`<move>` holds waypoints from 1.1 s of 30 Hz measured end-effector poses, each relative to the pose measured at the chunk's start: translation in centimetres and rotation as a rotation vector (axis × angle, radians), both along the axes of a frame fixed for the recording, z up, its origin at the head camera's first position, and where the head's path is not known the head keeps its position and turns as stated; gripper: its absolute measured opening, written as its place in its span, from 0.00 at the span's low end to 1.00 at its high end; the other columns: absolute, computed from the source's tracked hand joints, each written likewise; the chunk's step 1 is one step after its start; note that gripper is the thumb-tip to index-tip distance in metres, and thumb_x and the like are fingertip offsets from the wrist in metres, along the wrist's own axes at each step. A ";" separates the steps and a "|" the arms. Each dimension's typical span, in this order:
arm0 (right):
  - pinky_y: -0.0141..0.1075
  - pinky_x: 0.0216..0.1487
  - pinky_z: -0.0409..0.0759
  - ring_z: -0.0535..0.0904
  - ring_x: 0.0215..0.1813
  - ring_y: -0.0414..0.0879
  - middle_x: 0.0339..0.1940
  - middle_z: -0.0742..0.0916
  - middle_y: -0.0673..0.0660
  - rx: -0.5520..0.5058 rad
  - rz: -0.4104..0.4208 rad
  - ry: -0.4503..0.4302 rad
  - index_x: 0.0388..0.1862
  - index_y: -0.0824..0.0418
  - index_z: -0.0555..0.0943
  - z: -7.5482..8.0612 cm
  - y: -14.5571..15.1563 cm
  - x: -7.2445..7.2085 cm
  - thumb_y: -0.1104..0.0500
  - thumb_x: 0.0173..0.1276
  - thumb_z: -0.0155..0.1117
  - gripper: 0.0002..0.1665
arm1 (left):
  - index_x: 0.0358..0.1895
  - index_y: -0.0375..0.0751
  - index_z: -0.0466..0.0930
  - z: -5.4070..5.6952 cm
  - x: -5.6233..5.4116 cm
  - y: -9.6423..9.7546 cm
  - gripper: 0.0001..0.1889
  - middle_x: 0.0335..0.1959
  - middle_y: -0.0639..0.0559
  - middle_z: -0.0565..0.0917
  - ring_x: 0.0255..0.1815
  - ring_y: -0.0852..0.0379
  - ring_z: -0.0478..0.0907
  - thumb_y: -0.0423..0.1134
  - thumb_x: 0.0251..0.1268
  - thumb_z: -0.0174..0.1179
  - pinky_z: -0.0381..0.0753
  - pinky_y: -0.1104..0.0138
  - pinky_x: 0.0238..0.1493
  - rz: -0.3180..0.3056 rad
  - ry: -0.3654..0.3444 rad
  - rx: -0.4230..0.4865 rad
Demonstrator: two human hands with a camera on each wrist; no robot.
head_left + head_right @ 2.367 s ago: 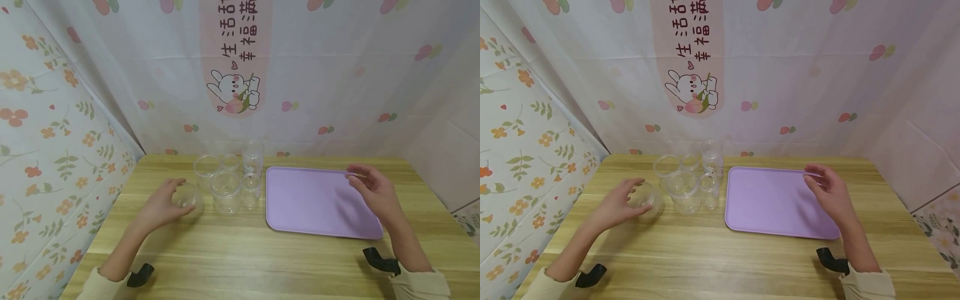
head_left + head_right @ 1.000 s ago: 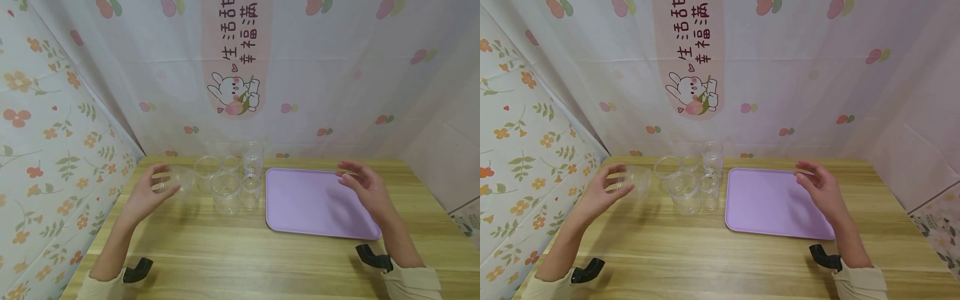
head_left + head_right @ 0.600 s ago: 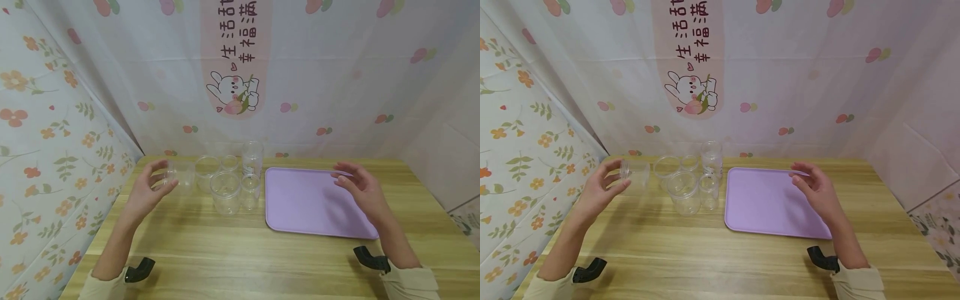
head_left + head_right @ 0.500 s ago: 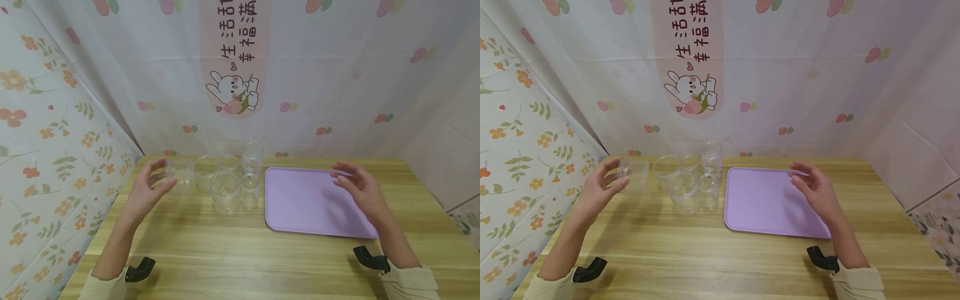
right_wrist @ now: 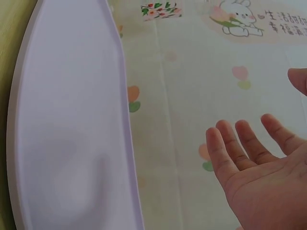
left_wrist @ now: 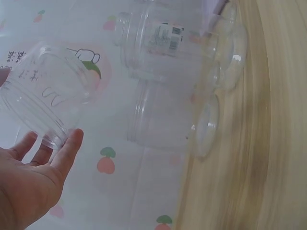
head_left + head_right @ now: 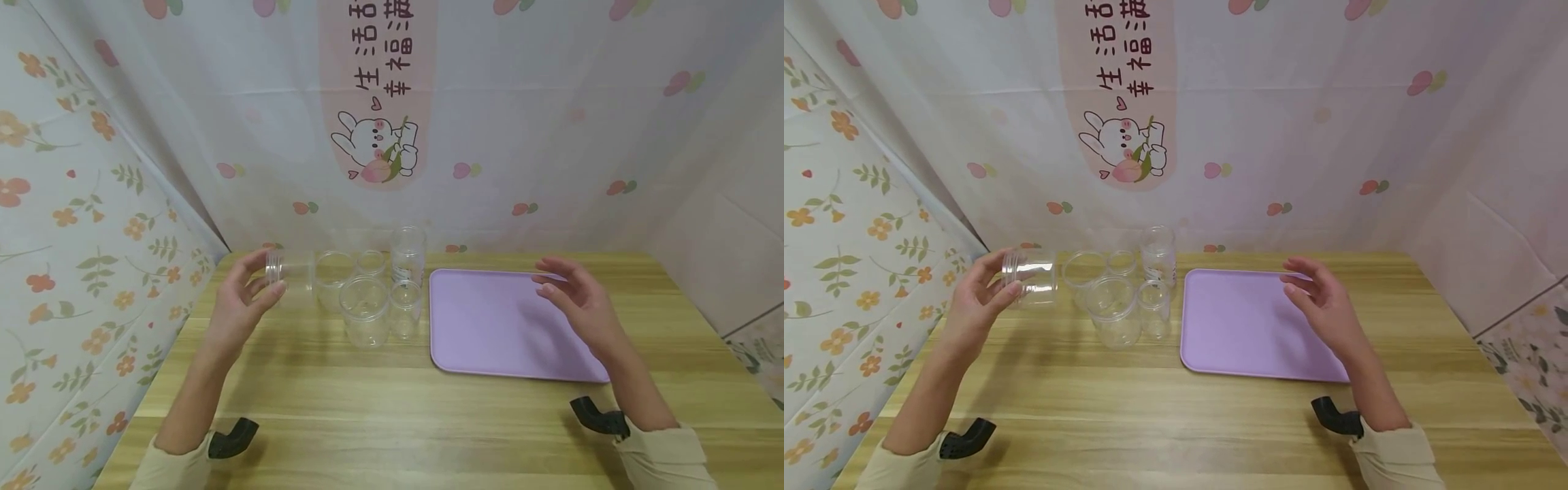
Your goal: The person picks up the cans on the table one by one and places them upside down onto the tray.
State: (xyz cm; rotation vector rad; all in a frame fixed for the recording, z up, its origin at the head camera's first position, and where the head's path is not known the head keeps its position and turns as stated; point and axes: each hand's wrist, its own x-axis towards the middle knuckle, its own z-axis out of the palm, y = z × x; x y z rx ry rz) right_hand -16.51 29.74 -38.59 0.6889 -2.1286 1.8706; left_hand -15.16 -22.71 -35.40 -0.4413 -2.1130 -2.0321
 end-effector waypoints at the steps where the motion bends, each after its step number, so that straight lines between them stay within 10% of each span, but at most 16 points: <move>1: 0.34 0.55 0.81 0.79 0.61 0.50 0.63 0.78 0.62 0.007 -0.001 0.001 0.70 0.74 0.69 0.0 -0.1 0.0 0.78 0.73 0.54 0.27 | 0.74 0.39 0.63 0.0 0.0 0.1 0.29 0.70 0.43 0.65 0.64 0.43 0.71 0.27 0.72 0.58 0.80 0.69 0.56 -0.001 0.003 0.003; 33: 0.34 0.59 0.79 0.77 0.65 0.55 0.67 0.76 0.63 0.016 0.028 0.000 0.72 0.72 0.67 0.5 -2.0 -0.5 0.76 0.74 0.55 0.28 | 0.74 0.34 0.61 -0.1 -1.0 3.1 0.31 0.68 0.42 0.67 0.61 0.45 0.73 0.25 0.68 0.56 0.80 0.65 0.58 -0.039 0.003 0.129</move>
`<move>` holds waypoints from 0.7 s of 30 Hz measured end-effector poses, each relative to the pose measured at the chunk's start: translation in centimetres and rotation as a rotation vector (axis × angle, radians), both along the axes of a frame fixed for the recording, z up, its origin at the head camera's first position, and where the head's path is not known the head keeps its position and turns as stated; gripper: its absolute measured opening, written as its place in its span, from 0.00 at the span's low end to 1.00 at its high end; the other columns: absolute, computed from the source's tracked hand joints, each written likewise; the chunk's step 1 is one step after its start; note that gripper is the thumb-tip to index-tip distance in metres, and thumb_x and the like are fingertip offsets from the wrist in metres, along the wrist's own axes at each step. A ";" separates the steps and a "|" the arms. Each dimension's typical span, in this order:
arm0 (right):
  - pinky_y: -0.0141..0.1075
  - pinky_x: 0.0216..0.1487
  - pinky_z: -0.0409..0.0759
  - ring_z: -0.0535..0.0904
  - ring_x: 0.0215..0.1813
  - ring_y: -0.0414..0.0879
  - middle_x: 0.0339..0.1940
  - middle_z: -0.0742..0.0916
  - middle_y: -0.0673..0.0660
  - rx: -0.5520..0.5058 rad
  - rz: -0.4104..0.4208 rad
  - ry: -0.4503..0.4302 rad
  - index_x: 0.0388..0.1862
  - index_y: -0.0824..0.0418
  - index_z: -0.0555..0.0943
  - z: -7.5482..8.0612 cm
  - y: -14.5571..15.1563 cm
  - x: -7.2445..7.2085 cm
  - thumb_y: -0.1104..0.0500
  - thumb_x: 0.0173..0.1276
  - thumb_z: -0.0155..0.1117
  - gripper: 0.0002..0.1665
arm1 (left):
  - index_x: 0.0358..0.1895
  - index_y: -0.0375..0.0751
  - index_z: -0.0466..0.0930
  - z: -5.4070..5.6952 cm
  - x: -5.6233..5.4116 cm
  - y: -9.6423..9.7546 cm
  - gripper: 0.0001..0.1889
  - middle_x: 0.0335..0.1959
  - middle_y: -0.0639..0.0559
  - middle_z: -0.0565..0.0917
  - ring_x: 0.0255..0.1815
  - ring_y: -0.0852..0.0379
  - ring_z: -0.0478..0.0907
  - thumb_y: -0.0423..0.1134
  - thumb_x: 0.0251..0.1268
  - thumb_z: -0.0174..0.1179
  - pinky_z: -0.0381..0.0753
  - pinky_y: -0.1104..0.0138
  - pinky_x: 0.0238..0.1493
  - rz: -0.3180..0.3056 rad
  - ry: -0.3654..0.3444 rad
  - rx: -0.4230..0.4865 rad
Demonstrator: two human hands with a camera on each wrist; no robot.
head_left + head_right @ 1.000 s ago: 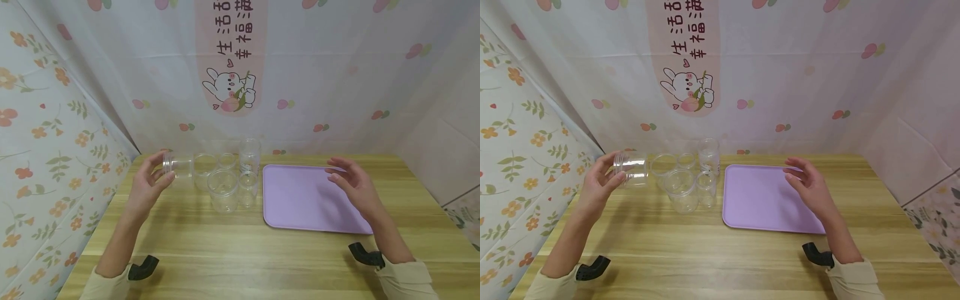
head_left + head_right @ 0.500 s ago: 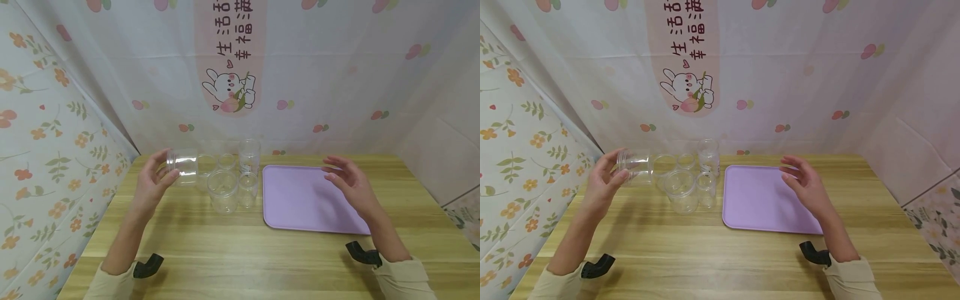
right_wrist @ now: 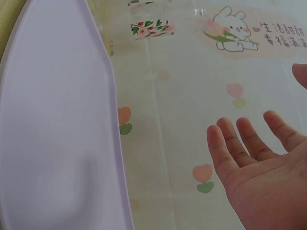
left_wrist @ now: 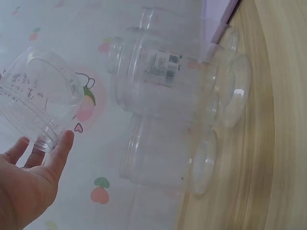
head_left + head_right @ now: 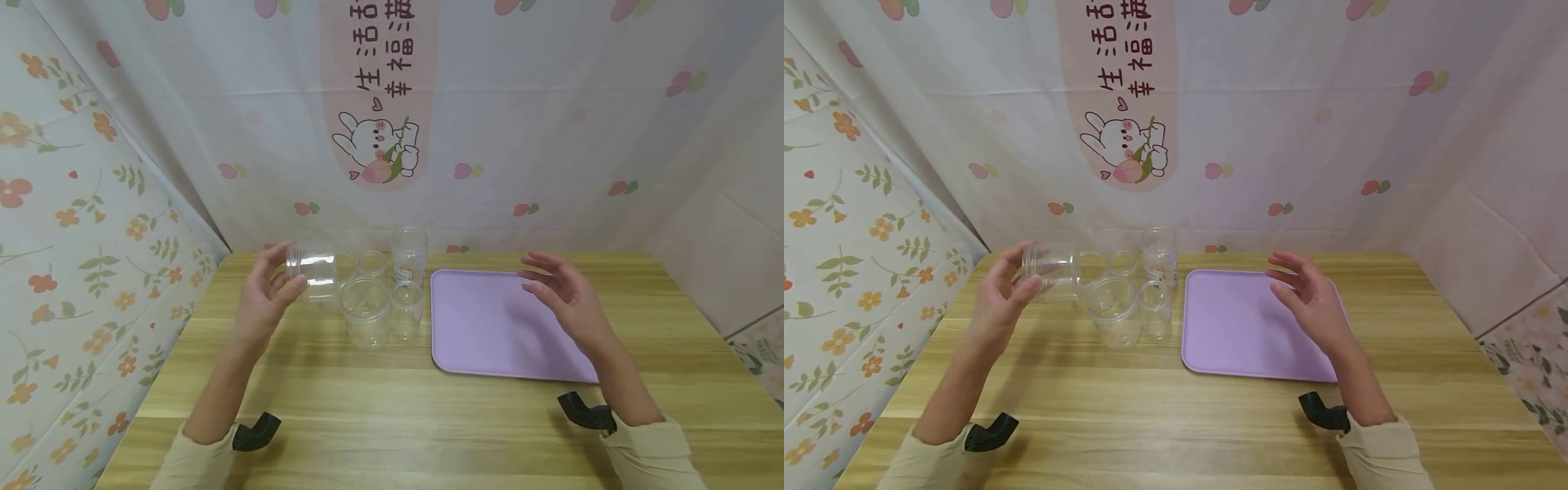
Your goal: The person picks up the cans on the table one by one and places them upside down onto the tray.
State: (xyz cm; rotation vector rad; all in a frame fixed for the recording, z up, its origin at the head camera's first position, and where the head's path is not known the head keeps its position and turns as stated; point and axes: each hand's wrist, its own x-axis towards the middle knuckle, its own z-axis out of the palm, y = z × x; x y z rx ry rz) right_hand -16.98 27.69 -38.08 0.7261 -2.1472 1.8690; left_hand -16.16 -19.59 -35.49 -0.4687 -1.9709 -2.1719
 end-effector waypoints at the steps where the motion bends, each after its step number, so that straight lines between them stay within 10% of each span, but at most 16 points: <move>1: 0.34 0.59 0.79 0.77 0.65 0.55 0.67 0.76 0.63 0.005 -0.003 0.002 0.72 0.71 0.67 0.0 -0.1 0.0 0.76 0.74 0.55 0.29 | 0.74 0.34 0.61 0.0 0.0 0.1 0.31 0.68 0.42 0.67 0.61 0.45 0.73 0.25 0.68 0.56 0.80 0.65 0.58 -0.003 0.000 0.003; 21: 0.33 0.60 0.78 0.76 0.66 0.54 0.68 0.75 0.63 0.022 0.016 -0.010 0.73 0.74 0.64 0.2 -0.7 0.1 0.75 0.74 0.55 0.30 | 0.75 0.35 0.60 -0.4 0.0 1.4 0.33 0.68 0.42 0.68 0.64 0.39 0.72 0.26 0.68 0.58 0.80 0.65 0.58 -0.016 -0.001 -0.001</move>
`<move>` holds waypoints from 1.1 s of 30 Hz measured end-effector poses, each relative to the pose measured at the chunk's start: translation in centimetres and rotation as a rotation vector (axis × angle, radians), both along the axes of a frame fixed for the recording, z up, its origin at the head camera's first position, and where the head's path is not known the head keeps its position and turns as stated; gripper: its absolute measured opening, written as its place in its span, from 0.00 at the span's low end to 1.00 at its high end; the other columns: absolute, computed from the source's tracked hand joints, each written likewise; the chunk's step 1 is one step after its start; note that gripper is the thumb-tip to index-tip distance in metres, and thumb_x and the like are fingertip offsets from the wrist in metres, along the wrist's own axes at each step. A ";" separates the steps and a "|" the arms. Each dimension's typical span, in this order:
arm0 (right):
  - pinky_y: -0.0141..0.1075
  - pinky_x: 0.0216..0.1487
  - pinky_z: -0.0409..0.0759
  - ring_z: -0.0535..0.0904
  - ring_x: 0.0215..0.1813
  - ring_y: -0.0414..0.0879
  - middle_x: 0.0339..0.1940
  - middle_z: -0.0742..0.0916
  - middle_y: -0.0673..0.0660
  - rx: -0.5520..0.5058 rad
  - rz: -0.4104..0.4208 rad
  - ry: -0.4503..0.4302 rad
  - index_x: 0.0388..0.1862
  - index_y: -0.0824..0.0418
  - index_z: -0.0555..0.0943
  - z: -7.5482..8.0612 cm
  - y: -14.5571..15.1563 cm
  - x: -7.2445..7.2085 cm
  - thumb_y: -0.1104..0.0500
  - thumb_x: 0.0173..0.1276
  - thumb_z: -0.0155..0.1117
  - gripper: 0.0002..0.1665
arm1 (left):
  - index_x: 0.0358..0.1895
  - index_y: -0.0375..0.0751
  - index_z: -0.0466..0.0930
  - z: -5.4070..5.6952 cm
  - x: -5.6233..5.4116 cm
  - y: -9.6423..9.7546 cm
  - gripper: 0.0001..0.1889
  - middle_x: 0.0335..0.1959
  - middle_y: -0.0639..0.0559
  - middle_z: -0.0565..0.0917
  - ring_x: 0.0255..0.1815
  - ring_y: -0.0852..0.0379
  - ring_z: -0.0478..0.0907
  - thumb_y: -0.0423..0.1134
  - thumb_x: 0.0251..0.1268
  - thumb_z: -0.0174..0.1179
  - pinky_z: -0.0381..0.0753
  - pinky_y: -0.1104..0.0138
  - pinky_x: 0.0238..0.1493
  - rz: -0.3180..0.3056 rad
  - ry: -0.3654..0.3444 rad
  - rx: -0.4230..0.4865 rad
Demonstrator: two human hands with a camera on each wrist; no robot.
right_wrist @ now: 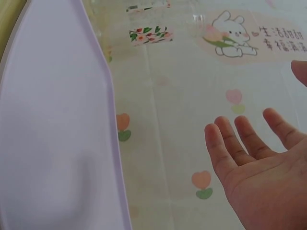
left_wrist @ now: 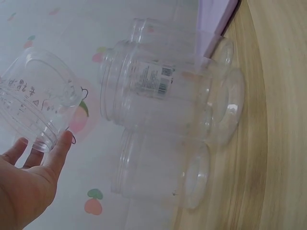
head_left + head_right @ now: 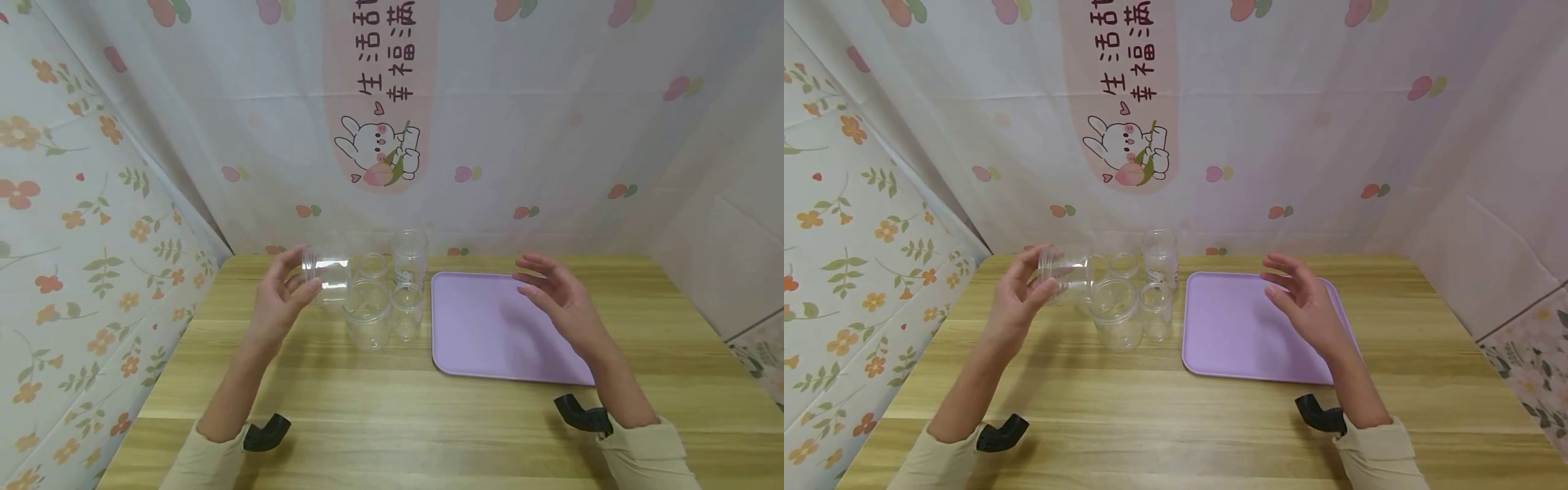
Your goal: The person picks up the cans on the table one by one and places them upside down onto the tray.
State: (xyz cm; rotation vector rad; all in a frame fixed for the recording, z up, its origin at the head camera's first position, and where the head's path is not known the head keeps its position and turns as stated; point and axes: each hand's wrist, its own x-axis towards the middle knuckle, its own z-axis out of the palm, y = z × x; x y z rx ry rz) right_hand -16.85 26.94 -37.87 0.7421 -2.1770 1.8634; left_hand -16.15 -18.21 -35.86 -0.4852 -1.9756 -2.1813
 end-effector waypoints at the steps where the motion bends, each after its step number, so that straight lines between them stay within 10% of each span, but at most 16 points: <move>1: 0.33 0.60 0.78 0.76 0.66 0.53 0.68 0.74 0.64 -0.001 0.002 -0.001 0.73 0.74 0.64 0.0 0.0 0.0 0.75 0.75 0.55 0.30 | 0.75 0.35 0.60 0.0 0.0 0.1 0.33 0.68 0.42 0.67 0.64 0.38 0.71 0.26 0.68 0.57 0.80 0.65 0.58 0.000 -0.003 0.003; 16: 0.34 0.60 0.78 0.75 0.67 0.55 0.68 0.74 0.65 -0.010 0.031 0.003 0.74 0.73 0.64 0.0 -0.3 0.1 0.76 0.74 0.54 0.30 | 0.73 0.32 0.62 -0.6 -0.2 0.8 0.31 0.65 0.41 0.69 0.57 0.48 0.77 0.25 0.67 0.58 0.82 0.65 0.55 -0.012 0.022 0.021; 33: 0.34 0.61 0.77 0.74 0.68 0.56 0.69 0.73 0.64 0.001 0.047 -0.001 0.75 0.73 0.63 0.1 -0.6 0.1 0.76 0.74 0.54 0.31 | 0.74 0.34 0.61 -1.1 -0.3 1.2 0.32 0.69 0.37 0.66 0.64 0.35 0.71 0.28 0.68 0.58 0.80 0.63 0.58 -0.051 0.022 0.015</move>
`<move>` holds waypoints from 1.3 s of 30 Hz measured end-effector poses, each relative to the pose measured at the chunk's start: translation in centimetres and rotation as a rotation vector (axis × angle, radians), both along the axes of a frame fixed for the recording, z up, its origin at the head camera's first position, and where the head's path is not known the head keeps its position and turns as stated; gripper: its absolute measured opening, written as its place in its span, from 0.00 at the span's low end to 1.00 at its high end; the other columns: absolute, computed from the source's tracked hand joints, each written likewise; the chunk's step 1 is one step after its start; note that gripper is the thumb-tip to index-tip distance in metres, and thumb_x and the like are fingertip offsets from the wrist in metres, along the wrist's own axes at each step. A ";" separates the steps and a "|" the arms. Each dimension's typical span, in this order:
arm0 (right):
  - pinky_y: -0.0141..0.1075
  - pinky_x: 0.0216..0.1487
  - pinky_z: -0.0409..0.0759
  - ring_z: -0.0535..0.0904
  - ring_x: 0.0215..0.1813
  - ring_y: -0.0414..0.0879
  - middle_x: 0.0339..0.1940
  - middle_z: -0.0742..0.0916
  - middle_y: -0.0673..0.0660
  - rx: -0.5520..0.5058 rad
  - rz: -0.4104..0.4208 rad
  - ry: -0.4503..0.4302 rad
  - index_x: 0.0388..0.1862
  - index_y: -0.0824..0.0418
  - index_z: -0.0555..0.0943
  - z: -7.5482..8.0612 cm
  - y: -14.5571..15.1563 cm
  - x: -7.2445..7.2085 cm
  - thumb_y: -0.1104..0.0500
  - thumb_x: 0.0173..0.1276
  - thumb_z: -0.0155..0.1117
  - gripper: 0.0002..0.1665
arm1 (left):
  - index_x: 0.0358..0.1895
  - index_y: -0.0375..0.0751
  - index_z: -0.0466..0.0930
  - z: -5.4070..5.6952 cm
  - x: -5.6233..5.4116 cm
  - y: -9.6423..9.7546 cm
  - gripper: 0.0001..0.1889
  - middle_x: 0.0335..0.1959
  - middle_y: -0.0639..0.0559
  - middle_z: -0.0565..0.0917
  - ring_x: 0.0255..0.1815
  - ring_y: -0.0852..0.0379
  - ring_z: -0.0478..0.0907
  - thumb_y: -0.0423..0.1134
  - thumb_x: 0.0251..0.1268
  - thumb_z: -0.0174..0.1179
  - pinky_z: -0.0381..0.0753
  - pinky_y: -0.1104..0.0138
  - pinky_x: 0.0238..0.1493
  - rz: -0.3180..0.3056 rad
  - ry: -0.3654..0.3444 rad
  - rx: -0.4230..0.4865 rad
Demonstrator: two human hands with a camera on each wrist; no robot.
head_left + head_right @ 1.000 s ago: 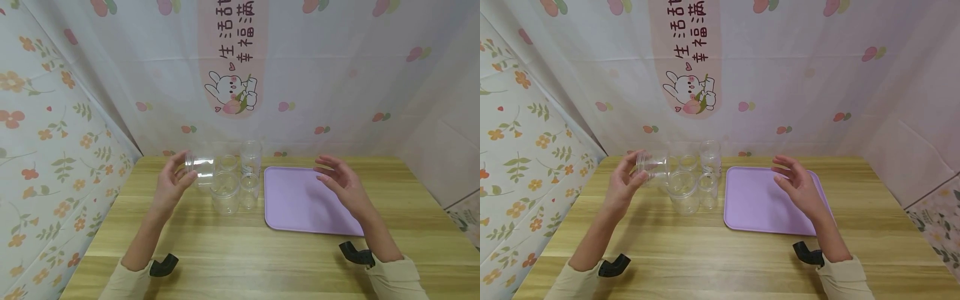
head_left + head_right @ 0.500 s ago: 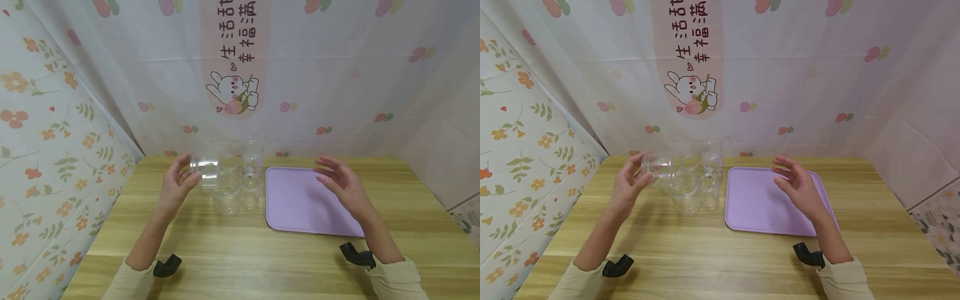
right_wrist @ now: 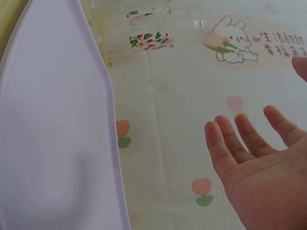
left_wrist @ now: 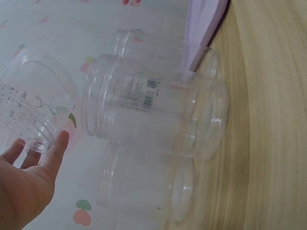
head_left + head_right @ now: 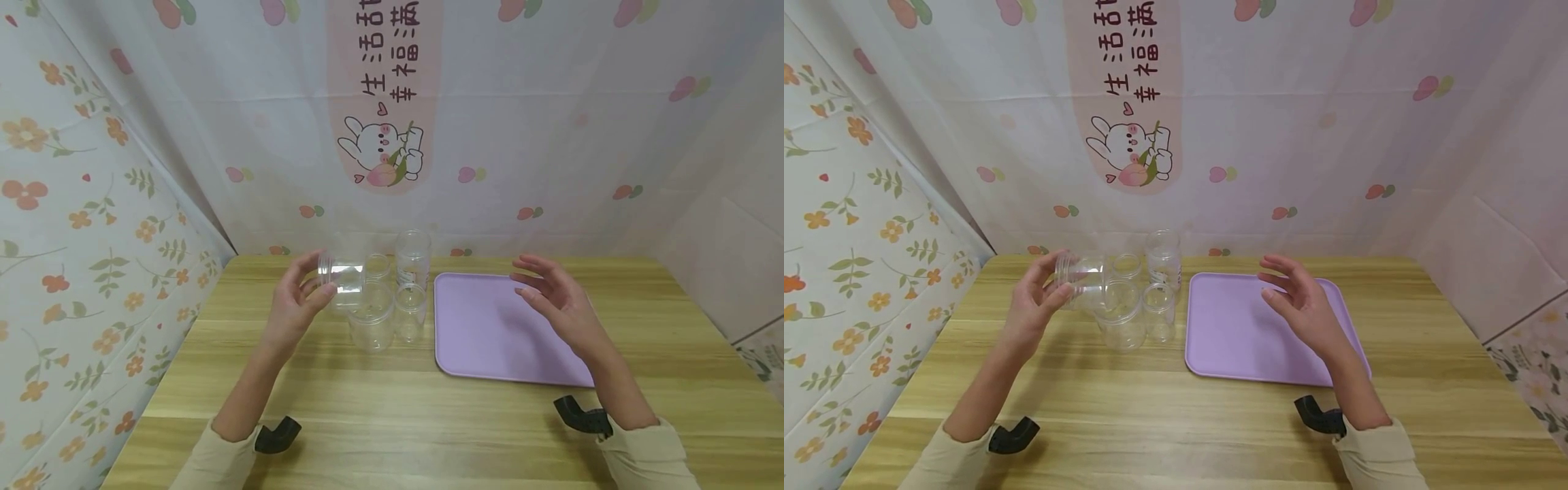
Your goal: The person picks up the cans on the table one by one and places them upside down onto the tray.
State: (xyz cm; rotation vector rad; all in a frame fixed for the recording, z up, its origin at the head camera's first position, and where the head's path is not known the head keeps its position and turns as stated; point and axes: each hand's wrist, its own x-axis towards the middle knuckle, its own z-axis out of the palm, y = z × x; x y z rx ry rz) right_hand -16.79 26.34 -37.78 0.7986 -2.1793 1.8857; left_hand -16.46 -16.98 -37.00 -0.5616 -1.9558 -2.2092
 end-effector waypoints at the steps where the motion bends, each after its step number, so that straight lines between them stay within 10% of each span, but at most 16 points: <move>1: 0.34 0.61 0.77 0.74 0.68 0.56 0.69 0.74 0.64 0.004 -0.003 0.001 0.75 0.72 0.63 0.0 0.0 0.0 0.76 0.74 0.54 0.31 | 0.74 0.34 0.61 -0.1 -0.1 0.0 0.32 0.69 0.36 0.66 0.63 0.35 0.71 0.28 0.67 0.58 0.80 0.63 0.58 -0.002 0.004 -0.001; 39: 0.36 0.65 0.75 0.70 0.70 0.60 0.71 0.72 0.64 0.004 0.056 0.002 0.77 0.66 0.64 0.2 -1.5 -0.5 0.77 0.72 0.57 0.35 | 0.74 0.30 0.60 0.0 -0.5 1.9 0.34 0.69 0.31 0.65 0.62 0.39 0.72 0.30 0.65 0.60 0.81 0.63 0.57 -0.010 0.024 -0.004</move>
